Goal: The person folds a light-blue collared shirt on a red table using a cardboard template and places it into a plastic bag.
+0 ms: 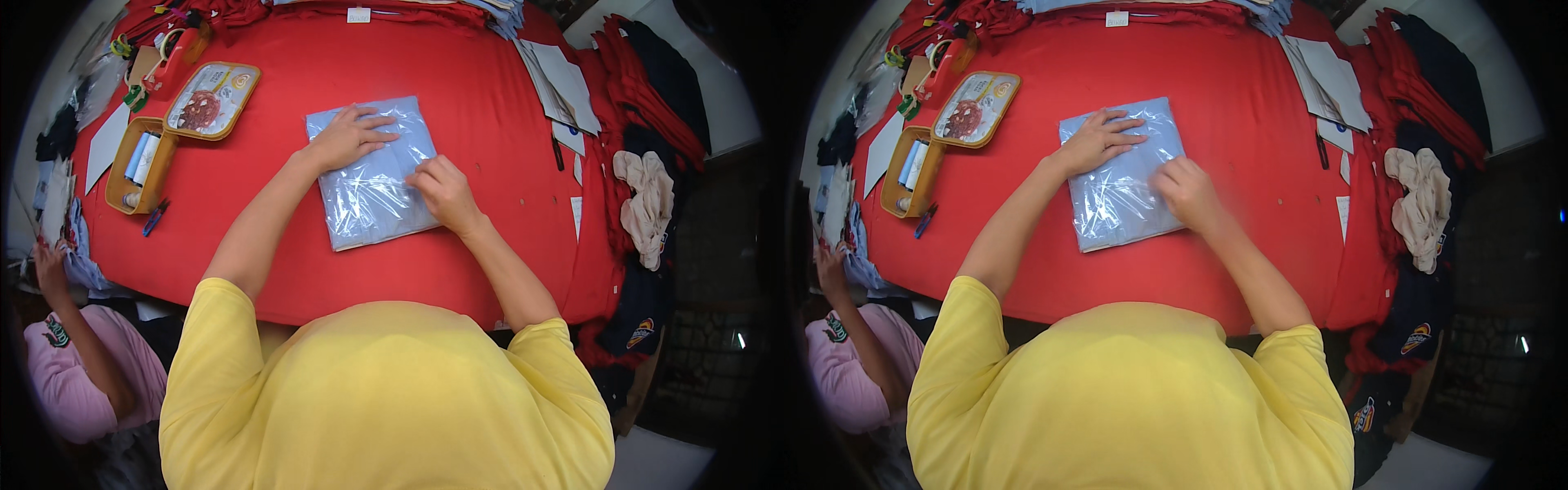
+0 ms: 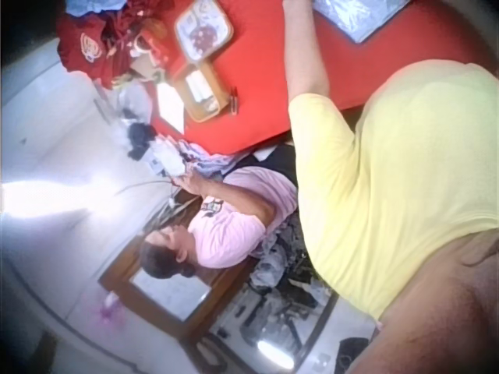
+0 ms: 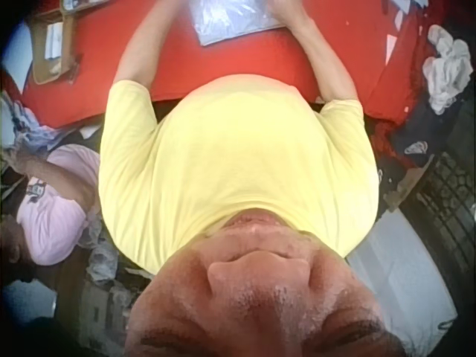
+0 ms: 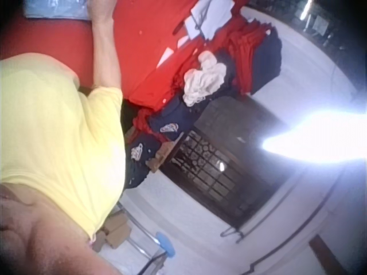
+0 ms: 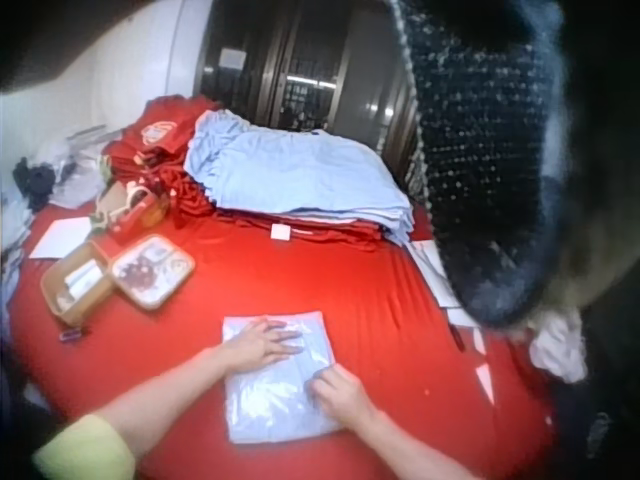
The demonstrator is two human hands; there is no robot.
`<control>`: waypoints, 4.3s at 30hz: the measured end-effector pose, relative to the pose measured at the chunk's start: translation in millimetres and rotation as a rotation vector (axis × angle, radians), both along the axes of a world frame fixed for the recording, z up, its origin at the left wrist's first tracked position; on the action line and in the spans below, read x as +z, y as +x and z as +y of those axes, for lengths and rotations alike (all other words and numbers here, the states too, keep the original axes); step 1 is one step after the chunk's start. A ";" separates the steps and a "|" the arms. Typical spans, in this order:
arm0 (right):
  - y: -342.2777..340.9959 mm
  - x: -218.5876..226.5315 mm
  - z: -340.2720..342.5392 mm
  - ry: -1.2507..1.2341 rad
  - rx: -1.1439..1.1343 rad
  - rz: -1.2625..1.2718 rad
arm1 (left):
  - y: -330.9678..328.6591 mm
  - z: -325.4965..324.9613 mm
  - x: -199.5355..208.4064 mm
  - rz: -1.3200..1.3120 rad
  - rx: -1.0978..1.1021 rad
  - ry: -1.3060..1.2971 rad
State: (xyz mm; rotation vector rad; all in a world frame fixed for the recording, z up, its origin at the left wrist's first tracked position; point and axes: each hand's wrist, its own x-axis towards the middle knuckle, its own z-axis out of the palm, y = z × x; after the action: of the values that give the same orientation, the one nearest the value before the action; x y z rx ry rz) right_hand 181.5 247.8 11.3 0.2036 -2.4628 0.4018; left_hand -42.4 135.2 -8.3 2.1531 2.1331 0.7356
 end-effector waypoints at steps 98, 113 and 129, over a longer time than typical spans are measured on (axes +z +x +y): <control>59.2 -25.8 -123.4 0.059 -0.074 -0.483 | 115.3 -27.1 -0.9 -0.181 -0.283 -0.157; 66.7 -31.1 -122.2 0.106 -0.087 -0.474 | 110.9 -59.1 28.8 -0.269 -0.182 0.056; 59.7 -19.6 -121.8 0.055 -0.069 -0.593 | 103.9 -156.7 6.5 -0.497 0.154 -0.133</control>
State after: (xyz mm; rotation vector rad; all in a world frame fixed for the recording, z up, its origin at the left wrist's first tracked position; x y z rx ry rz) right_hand 241.3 126.0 -8.4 0.0185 -3.0548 0.4080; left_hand 61.4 -21.5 -1.8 1.5465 2.0188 0.9827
